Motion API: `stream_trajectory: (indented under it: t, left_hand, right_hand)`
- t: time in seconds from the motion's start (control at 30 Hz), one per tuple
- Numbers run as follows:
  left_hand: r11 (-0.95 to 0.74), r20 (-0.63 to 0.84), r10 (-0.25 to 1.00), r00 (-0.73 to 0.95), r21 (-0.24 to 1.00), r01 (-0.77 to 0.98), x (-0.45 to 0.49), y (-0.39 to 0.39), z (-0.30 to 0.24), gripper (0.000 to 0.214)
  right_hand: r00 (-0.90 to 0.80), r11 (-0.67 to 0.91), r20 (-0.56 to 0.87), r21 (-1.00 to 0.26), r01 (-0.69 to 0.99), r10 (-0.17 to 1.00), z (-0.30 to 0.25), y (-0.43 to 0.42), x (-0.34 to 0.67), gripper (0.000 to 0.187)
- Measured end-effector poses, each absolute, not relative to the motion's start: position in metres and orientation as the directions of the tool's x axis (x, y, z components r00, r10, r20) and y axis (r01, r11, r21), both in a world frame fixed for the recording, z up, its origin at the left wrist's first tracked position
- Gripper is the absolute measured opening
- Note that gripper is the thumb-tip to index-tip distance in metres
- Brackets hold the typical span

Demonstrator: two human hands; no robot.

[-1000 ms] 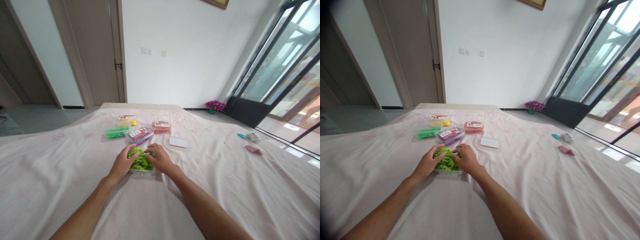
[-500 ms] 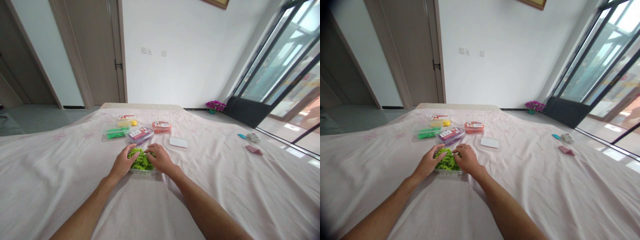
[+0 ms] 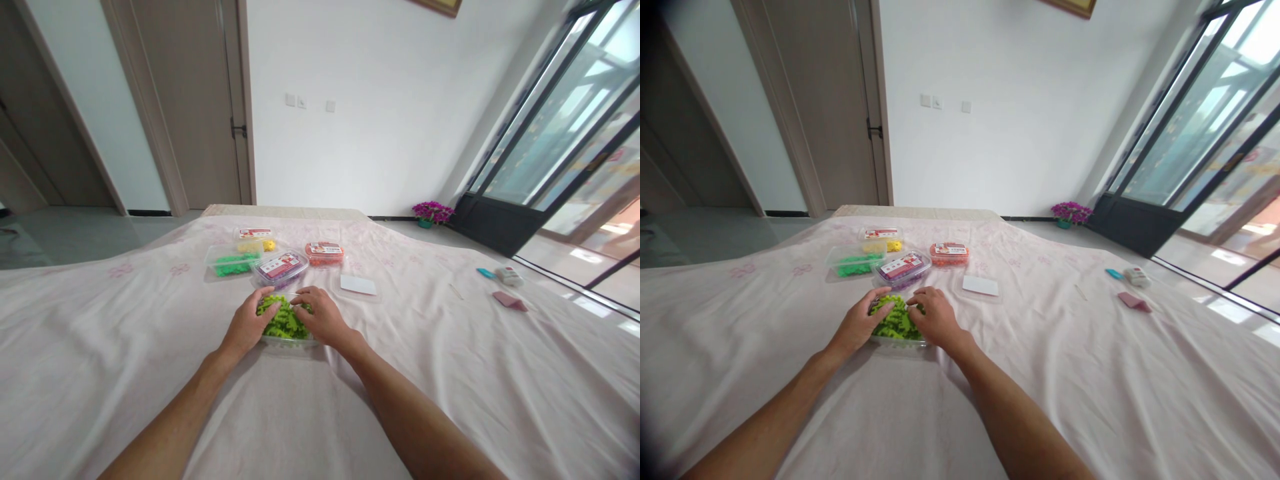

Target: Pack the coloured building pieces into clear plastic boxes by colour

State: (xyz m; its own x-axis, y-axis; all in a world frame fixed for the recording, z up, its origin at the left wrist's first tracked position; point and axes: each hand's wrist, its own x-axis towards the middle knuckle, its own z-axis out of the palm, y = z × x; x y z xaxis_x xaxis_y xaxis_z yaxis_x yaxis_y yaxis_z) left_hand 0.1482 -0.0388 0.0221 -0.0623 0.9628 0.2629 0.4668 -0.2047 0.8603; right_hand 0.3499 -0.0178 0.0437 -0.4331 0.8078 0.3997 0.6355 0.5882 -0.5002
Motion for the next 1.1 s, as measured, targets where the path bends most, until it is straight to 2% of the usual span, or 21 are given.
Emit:
stream_trajectory:
  t: [1.1]
  left_hand:
    - [-0.207,0.263,0.964,-0.044,0.843,0.496,0.1475,-0.0390,0.0229,0.047]
  right_hand:
    - [-0.440,0.597,0.404,-0.499,0.629,0.802,0.0446,-0.0183,0.3499,0.019]
